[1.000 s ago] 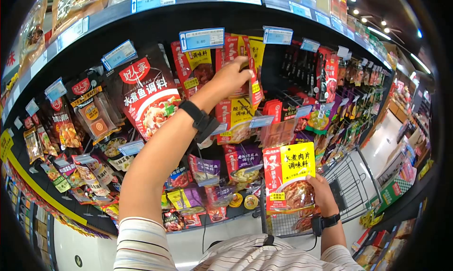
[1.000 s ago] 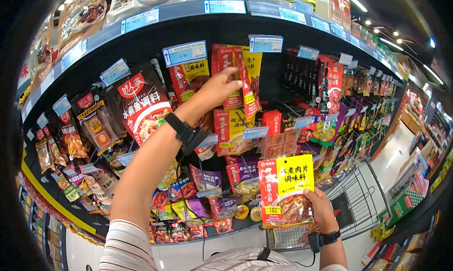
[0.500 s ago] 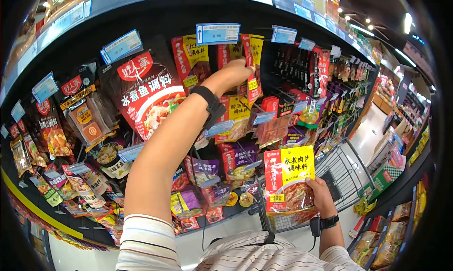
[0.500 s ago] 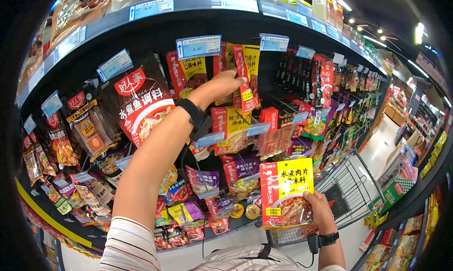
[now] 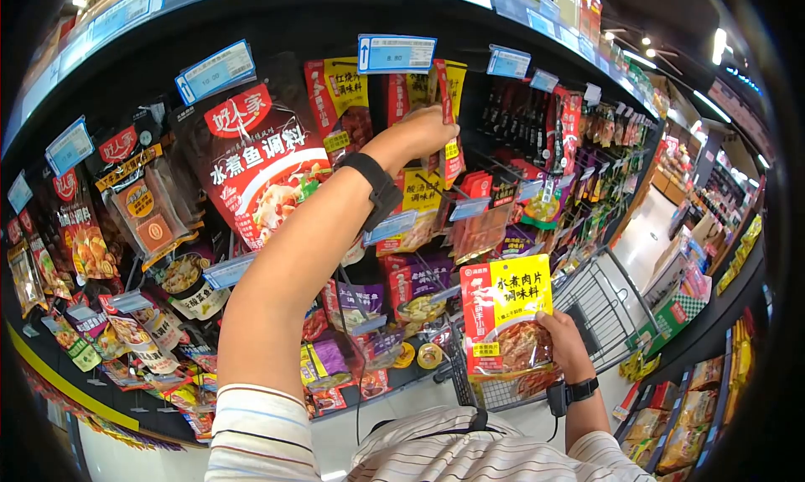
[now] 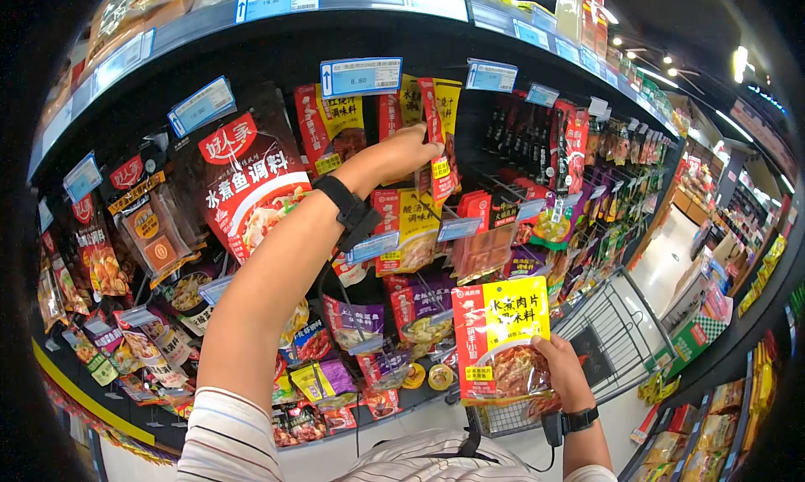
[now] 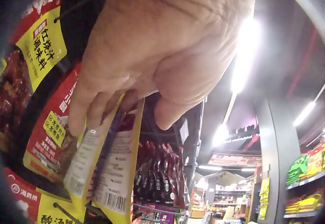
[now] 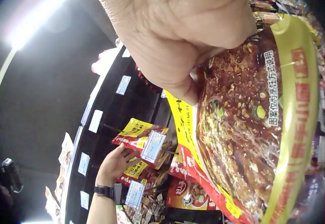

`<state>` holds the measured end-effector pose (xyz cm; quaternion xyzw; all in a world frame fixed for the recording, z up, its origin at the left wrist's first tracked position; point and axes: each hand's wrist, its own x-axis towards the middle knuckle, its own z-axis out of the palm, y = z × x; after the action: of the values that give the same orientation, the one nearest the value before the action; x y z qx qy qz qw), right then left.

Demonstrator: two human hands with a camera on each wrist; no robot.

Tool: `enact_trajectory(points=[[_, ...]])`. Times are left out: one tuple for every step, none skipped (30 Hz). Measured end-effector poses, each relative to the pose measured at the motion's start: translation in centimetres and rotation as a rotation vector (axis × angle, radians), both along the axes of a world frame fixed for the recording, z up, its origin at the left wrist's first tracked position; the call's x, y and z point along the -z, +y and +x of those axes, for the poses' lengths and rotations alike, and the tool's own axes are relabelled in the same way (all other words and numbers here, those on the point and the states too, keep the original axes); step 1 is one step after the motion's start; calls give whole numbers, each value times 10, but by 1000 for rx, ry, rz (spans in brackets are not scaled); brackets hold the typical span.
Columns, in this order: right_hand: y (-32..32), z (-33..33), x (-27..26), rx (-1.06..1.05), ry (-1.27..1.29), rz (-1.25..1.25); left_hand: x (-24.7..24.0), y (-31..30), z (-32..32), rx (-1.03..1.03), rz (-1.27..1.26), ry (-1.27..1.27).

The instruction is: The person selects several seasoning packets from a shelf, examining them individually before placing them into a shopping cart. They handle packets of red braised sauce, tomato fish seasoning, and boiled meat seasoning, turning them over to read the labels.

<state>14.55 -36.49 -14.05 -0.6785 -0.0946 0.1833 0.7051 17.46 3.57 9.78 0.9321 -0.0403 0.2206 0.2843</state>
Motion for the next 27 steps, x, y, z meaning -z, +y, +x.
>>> enact_trajectory(points=[[0, 0, 0, -8, -4, -4, -3, 0, -4, 8, -6, 1], [1, 0, 0, -15, -7, -7, -5, -1, -7, 18, -10, 4], [1, 1, 0, -22, -10, -8, -5, 1, -4, -3, -53, 15], [0, 2, 2, -30, -11, -5, -3, 3, 0, -18, -45, 13], [-1, 5, 6, -38, -12, -2, -2, 5, 2, -32, -37, 10], [-1, 5, 6, -45, -13, 3, -3, 4, 0, -46, -28, 9], [0, 3, 5, -44, -12, 9, -5, 3, -4, -52, -5, 19], [2, 0, 1, -41, -10, 16, -6, 4, -4, -82, -37, 25], [2, -2, -2, -38, -7, 22, -6, 3, -4, -111, -70, 33], [0, 0, 1, -42, 9, 41, -6, 3, -3, -141, -102, 42], [-2, 4, 5, -47, 25, 60, -7, 4, -5, -141, -150, 43], [-4, 6, 6, -53, 41, 78, -6, 4, -5, -160, -144, -1], [-6, 5, 4, -66, 32, 64, -6, 5, -1, -175, -186, 13], [-7, 4, 0, -62, 37, 57, -7, 7, 3, -191, -229, 26], [-8, 4, -2, -60, 42, 49, -12, 8, 7, -244, -198, 57], [-9, 4, -4, -59, 46, 42, -13, 10, 8, -208, -250, 73], [-10, 5, -6, -60, 35, 35, -12, 11, 10, -197, -292, 54], [-12, 9, -3, -70, 25, 39, -12, 9, 11, -187, -335, 36], [-14, 13, 0, -81, 14, 43, -11, 11, 14, -158, -383, 50], [-16, 16, 3, -94, 3, 46, -8, 14, 18, -130, -433, 63], [-17, 18, 2, -87, 46, 62, -7, 11, 20, -103, -485, 76], [-19, 22, 4, -94, 52, 64, -6, 9, 22, -92, -502, 72], [-21, 26, 5, -103, 57, 65, -3, 7, 23, -84, -520, 65], [-23, 30, 6, -115, 61, 64, -2, 5, 24, -78, -540, 57], [-25, 35, 8, -117, 63, 76, -1, 3, 25, -88, -551, 60], [-27, 38, 9, -119, 66, 87, 0, 0, 27, -98, -564, 62], [-29, 43, 10, -122, 67, 99, 1, -2, 31, -108, -575, 62]])
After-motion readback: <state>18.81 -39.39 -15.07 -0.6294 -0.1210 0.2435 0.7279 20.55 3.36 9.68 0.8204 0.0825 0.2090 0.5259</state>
